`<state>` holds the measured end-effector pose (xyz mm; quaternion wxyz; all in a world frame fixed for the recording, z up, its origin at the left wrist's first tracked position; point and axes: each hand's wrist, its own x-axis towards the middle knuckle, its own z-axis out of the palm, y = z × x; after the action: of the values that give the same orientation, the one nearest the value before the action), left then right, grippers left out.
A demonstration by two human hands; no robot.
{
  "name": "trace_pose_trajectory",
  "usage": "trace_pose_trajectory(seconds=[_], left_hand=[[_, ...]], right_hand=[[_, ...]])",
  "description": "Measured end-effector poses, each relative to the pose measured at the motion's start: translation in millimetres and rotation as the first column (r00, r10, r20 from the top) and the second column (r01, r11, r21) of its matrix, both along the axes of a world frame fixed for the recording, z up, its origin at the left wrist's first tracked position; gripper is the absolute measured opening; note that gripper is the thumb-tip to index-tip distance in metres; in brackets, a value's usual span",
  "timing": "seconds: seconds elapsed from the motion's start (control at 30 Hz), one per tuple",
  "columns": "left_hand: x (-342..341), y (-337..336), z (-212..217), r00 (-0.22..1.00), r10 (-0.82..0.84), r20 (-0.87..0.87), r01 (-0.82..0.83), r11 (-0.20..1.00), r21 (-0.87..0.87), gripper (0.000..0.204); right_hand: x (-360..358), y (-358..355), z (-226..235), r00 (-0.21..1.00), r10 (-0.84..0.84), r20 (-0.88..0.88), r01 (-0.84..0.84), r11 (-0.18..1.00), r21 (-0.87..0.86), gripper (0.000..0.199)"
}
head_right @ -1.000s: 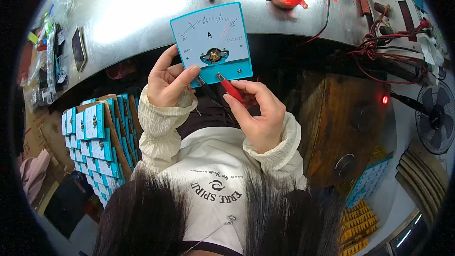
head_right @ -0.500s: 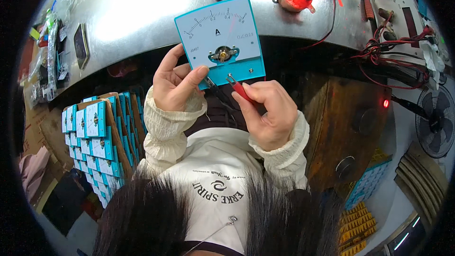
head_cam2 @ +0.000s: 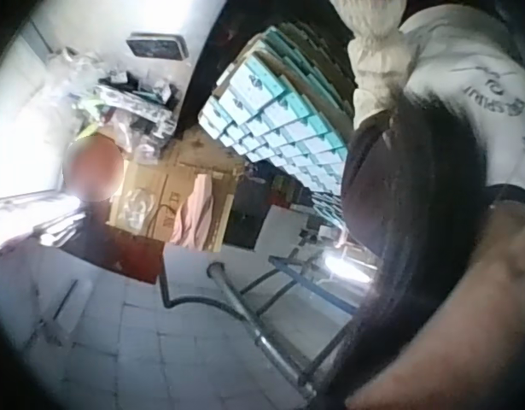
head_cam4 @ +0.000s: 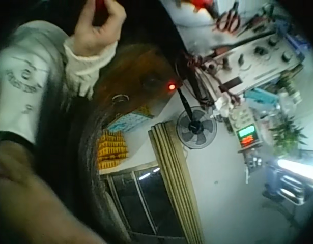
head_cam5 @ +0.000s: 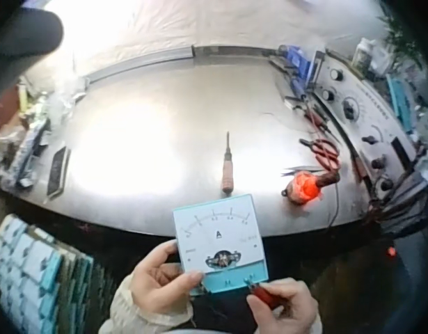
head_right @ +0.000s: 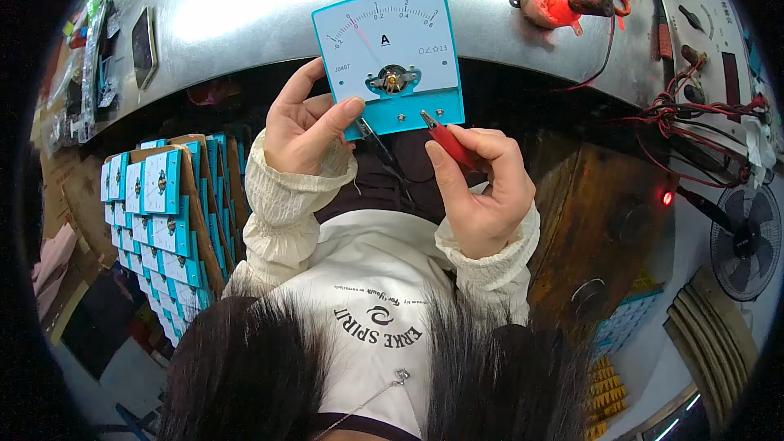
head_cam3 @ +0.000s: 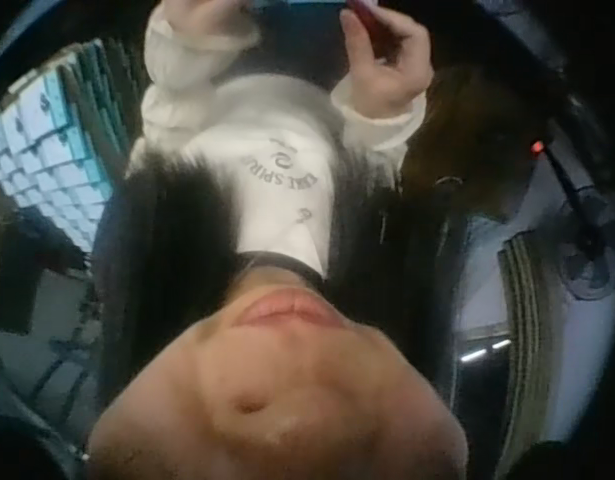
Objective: Assembling and testing analog ampere meters by soldering wires and connecting to a power supply for calibration.
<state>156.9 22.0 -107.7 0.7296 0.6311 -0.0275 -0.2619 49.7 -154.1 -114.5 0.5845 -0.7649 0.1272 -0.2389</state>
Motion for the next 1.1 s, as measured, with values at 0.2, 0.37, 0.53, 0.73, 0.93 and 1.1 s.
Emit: trace_pose_trajectory(seconds=[0.2,0.37,0.53,0.73,0.93,1.1], left_hand=[[1.6,-3.4,-1.8,1.000,-0.017,0.002,0.017,1.000,-0.024,0.066],[2.6,-5.1,-1.1,1.000,-0.026,0.002,0.026,1.000,-0.007,0.068],[3.7,-5.2,0.1,1.000,-0.030,0.005,0.030,1.000,0.007,0.068],[4.6,-5.8,1.0,0.999,-0.030,0.015,0.030,1.000,-0.006,0.068],[5.3,-3.4,-3.0,0.999,-0.030,0.027,0.031,0.998,-0.054,0.067],[5.4,-4.5,3.2,1.000,-0.006,0.003,0.006,1.000,0.028,0.060]], right_hand=[[0.0,-1.6,-1.4,1.000,-0.009,-0.015,0.009,1.000,-0.008,0.026],[0.1,-2.8,-1.4,0.999,0.007,-0.039,-0.007,1.000,-0.009,0.025],[1.1,-2.2,-1.0,0.998,0.010,-0.063,-0.010,1.000,0.013,0.025],[2.6,-2.8,0.9,0.997,0.025,-0.068,-0.023,0.999,0.028,0.025],[0.9,0.7,8.6,0.982,0.067,-0.178,-0.045,0.992,0.120,0.022],[15.2,11.8,25.2,0.967,0.174,-0.184,-0.174,0.985,0.015,0.027]])
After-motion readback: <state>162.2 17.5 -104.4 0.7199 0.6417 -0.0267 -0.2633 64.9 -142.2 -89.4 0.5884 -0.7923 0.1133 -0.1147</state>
